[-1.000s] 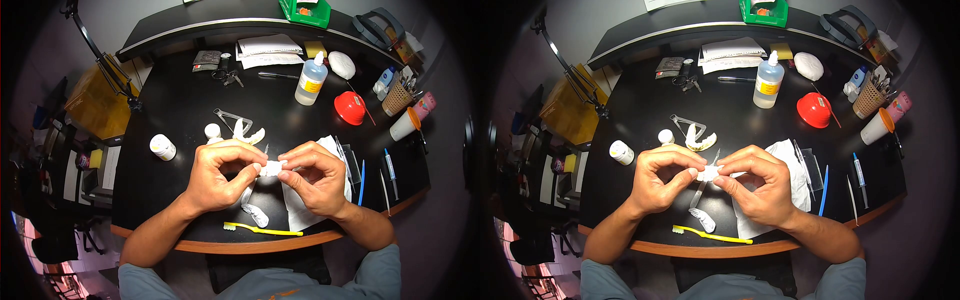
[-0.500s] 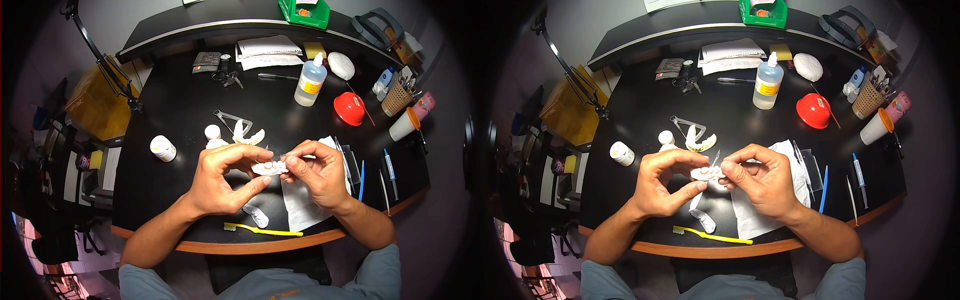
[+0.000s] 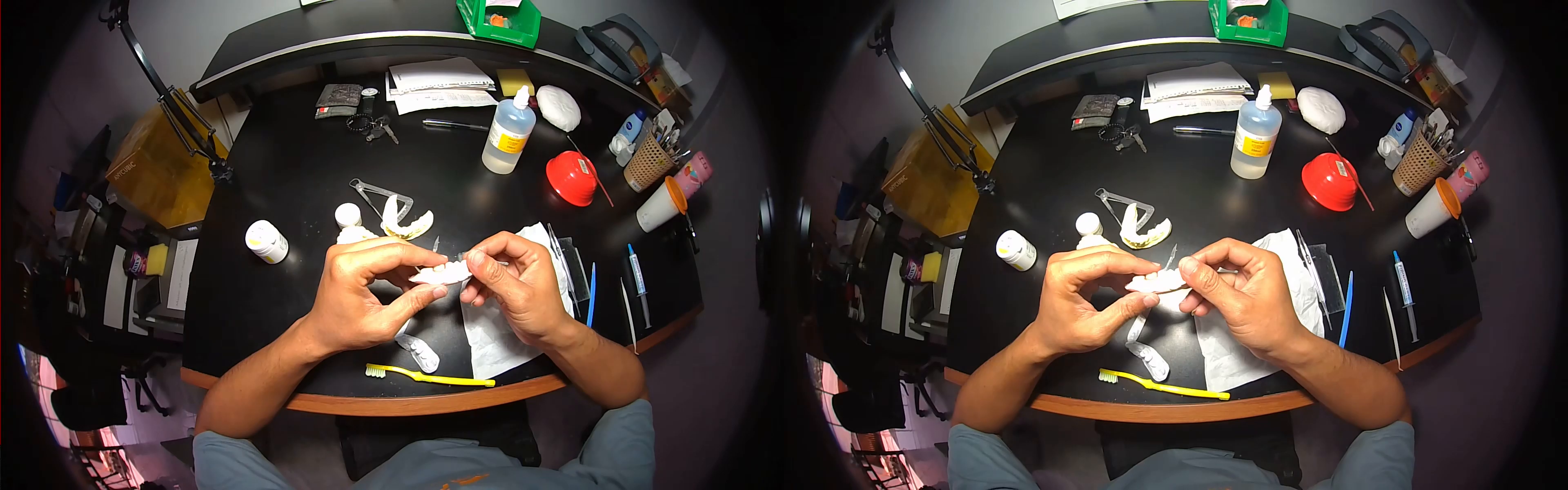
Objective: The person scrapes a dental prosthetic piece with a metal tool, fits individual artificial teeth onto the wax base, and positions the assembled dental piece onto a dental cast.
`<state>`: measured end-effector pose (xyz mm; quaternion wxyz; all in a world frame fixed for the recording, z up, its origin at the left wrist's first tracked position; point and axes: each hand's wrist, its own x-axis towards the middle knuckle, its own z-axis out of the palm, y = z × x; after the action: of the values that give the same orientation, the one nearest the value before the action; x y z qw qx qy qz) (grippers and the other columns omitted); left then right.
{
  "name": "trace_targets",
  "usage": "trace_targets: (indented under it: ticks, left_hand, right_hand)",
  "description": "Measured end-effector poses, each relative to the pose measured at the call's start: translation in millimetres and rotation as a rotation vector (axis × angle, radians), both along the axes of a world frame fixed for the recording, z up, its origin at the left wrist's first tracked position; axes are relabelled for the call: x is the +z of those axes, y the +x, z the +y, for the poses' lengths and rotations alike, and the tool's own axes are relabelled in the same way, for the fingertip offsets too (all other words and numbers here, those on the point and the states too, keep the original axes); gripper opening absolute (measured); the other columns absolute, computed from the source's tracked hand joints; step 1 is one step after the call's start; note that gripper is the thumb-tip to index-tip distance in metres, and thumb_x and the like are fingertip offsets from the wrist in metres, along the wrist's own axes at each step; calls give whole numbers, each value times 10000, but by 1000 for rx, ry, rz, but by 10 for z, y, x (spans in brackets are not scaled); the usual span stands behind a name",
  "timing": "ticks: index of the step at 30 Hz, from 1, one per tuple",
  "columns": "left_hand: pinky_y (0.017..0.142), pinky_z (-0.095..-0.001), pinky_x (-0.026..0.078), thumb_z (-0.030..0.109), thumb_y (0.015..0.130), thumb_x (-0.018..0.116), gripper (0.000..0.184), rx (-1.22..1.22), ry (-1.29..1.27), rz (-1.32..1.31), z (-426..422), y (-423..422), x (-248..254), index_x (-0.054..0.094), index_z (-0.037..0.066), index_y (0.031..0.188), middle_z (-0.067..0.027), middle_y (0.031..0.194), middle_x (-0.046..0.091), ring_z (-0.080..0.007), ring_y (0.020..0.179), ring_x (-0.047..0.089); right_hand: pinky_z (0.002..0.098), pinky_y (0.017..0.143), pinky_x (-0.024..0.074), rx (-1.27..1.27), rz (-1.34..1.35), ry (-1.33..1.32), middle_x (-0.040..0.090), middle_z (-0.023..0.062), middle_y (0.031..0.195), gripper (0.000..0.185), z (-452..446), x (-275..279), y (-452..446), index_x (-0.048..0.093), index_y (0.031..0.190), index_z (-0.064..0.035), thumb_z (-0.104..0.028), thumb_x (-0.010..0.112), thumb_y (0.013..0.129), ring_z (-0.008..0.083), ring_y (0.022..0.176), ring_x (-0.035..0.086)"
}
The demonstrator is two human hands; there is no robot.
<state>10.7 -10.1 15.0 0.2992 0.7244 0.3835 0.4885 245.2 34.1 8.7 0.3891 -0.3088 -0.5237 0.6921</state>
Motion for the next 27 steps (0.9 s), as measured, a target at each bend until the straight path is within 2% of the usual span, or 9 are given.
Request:
trace_targets:
  ticks: [14, 17, 20, 24, 27]
  left_hand:
    - [689, -268, 574, 5, 792, 867, 286, 8, 34, 27, 9, -7, 9, 782, -17, 1064, -124, 869, 759, -157, 771, 725]
    - [694, -263, 577, 0, 798, 867, 310, 0, 54, 49, 10, -18, 23, 774, -21, 1092, -120, 898, 763, -149, 799, 732]
    - [750, -258, 616, -37, 837, 831, 343, 4, -56, -44, -12, -5, 12, 728, -47, 1164, -142, 1031, 757, -164, 923, 749]
    - [867, -276, 659, -95, 899, 749, 399, -36, -181, -210, -12, 27, 18, 620, -80, 1277, -196, 1234, 692, -231, 1120, 721]
    - [853, -274, 660, -91, 904, 747, 418, -18, -201, -327, 5, 60, 0, 608, -75, 1298, -203, 1218, 698, -227, 1109, 724]
  right_hand:
    - [224, 654, 577, 24, -12, -3, 711, 107, 995, 196, -16, -6, 3, 663, 1113, 27, -145, 705, 1030, 141, 800, 745]
    - [228, 662, 584, 32, -2, 6, 708, 105, 995, 189, -10, -8, 0, 656, 1114, 24, -141, 699, 1033, 147, 824, 750]
    - [234, 680, 593, 39, 21, 32, 708, 104, 997, 166, -13, -26, -2, 650, 1098, 19, -129, 692, 1035, 160, 863, 758]
    - [248, 716, 602, 57, 37, 101, 710, 99, 999, 128, -36, -40, -11, 644, 1072, 12, -100, 689, 1031, 183, 916, 763]
    - [266, 742, 613, 76, 55, 133, 700, 109, 1016, 105, -52, -31, -19, 637, 1065, 21, -30, 703, 1001, 188, 936, 756]
